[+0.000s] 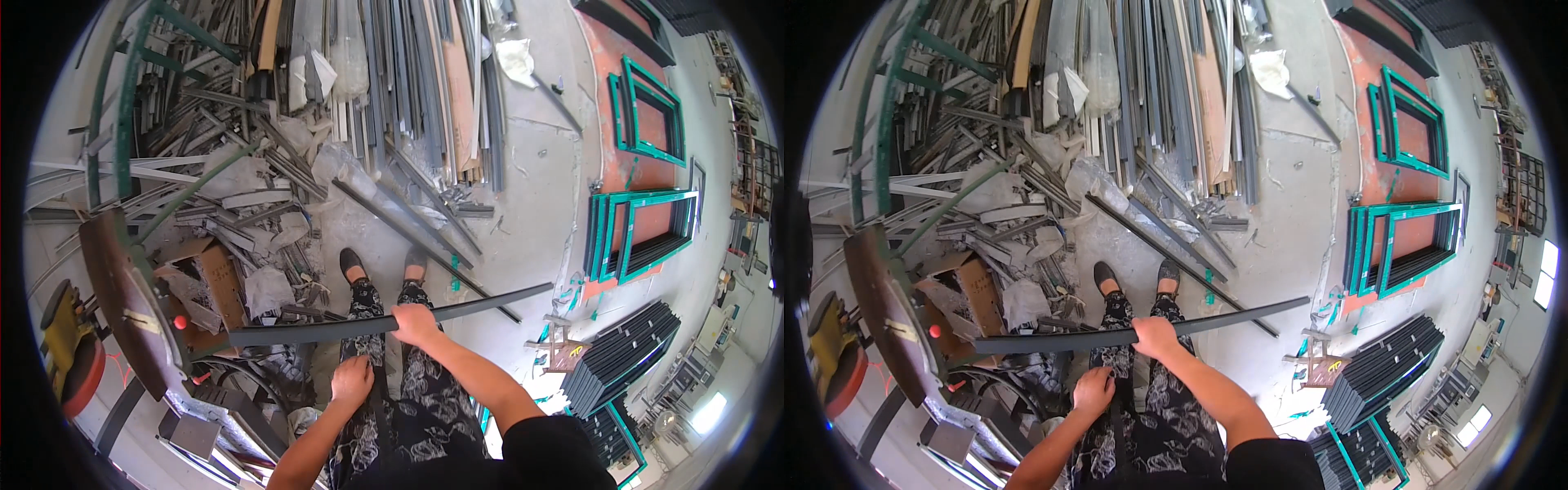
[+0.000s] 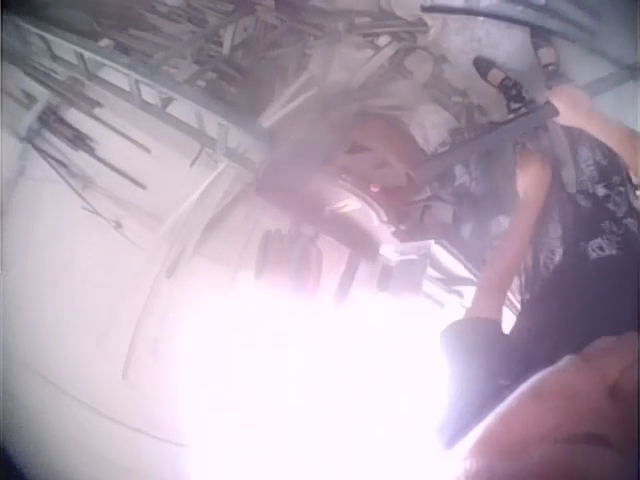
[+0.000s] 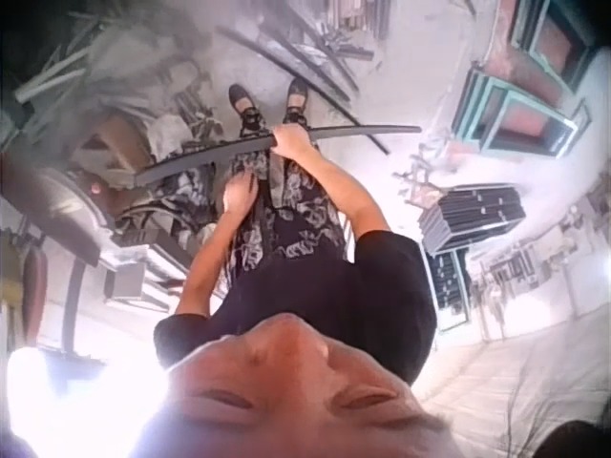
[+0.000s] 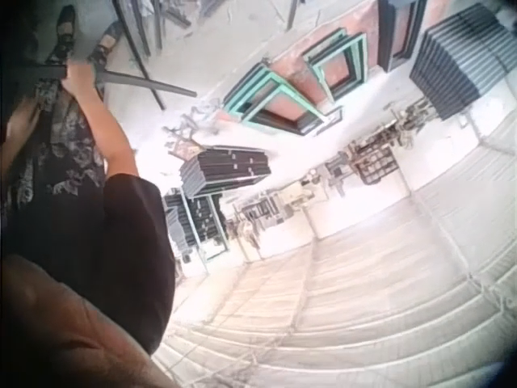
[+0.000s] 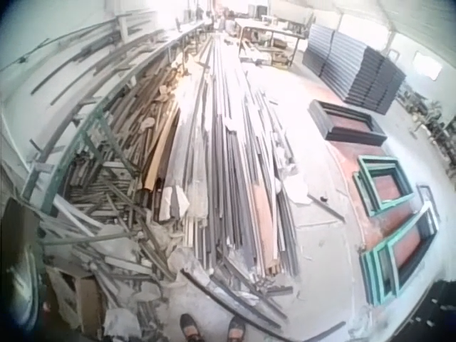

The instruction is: The person organizes metal frames on the floor, measures a frame using a tape measure, and then uses a motorized saw to cut metal profiles, repeating the cutting process for multiple pieces.

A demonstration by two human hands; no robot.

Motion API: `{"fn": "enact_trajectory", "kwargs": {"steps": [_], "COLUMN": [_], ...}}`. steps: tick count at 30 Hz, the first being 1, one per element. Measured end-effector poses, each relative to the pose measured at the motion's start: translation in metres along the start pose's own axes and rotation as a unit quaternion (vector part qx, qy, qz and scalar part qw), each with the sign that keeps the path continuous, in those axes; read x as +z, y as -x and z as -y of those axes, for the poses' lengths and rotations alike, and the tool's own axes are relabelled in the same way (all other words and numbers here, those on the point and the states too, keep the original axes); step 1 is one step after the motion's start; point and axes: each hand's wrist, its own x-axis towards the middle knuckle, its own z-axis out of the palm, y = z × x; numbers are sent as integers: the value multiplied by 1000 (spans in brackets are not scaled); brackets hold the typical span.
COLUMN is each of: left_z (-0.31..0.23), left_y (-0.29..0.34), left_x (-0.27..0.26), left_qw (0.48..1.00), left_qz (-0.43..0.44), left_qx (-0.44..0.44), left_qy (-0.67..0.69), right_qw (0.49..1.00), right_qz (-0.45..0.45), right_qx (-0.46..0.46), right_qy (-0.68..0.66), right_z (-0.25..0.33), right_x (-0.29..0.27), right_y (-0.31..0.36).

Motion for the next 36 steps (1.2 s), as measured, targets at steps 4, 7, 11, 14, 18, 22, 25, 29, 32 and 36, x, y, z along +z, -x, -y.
{"fn": "enact_trajectory", "kwargs": {"steps": [4,7,11,14,18,22,25,29,32,36], "left_z": [-32,-47,-82,-111,-140,-172,-195,-204,-195,-184], "left_y": [52,68,92,117,188,254,276,268,239,204], "left_x": [-81,-125,-193,-257,-343,-391,-392,-376,-356,-334], "left_qw": [970,802,635,496,526,487,517,568,612,693], "left_qz": [-151,-176,-300,-361,-482,-523,-551,-543,-543,-482], "left_qx": [-3,-105,-13,109,258,371,388,394,361,255], "left_qy": [191,561,711,782,652,593,528,477,448,471], "right_qw": [996,993,976,972,930,901,892,866,863,898], "right_qz": [-44,-37,-111,-135,-195,-164,-125,-154,-144,-177], "right_qx": [-71,-103,-186,-193,-300,-371,-398,-430,-415,-352], "right_qy": [10,35,28,18,-85,-154,-176,-203,-252,-194], "right_z": [20,46,99,162,257,322,340,329,310,293], "right_x": [-59,-98,-149,-183,-213,-221,-212,-192,-181,-179], "right_y": [31,49,66,80,108,137,144,135,120,107]}}
